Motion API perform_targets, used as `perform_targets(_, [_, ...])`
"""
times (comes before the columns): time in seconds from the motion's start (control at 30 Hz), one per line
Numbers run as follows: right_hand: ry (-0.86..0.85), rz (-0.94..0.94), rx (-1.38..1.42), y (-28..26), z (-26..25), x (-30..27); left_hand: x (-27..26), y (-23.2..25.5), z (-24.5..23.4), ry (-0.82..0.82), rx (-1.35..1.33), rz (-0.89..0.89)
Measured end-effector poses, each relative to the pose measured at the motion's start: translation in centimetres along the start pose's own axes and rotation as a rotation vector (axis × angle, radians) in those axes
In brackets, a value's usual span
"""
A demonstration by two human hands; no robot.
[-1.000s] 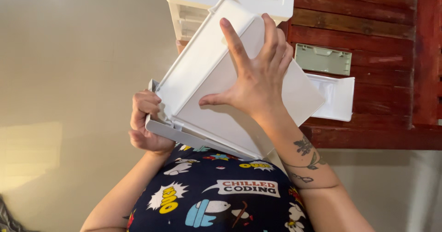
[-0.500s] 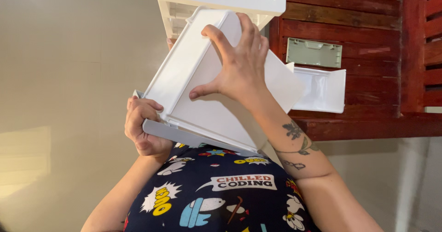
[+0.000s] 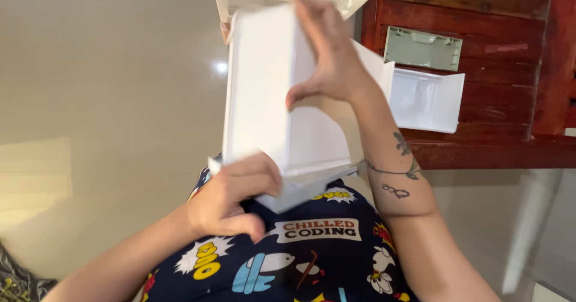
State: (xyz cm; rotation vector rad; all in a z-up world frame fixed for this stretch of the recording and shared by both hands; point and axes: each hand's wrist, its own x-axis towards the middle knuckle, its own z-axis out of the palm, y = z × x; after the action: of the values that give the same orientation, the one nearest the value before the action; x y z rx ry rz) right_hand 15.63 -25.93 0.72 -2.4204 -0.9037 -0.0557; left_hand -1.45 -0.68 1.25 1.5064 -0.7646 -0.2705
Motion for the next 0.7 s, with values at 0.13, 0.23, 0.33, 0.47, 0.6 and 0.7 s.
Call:
perform_targets(0.13, [0.025,-0.108,0.067,-2.8,-0.3,-0.3,1.7,1.1,-0.6,-0.080,0.246,0.143])
perform_targets(0.23, [0.168,-0.244,0.076,-3.8,-0.4,-0.5,4.9,0.3,-3.1,0.368,0.488,-0.011])
perform_targets(0.33, [0.235,-0.235,0.389,-4.1,0.6,-0.9,8.4,-1.4,-5.1,0.502,0.906,-0.102])
perform_targets(0.47, [0.286,-0.082,0.467,-2.6,1.1,-2.1,9.4,-2.5,-3.3,0.607,1.123,-0.141])
perform_targets(0.6, [0.351,0.011,0.459,-0.4,1.4,-3.3,7.6,-4.4,-2.0,0.641,0.557,-0.218])
perform_targets(0.7, [0.354,0.036,0.338,0.2,1.4,-3.8,6.7,-6.5,-1.4,0.582,-0.073,-0.394])
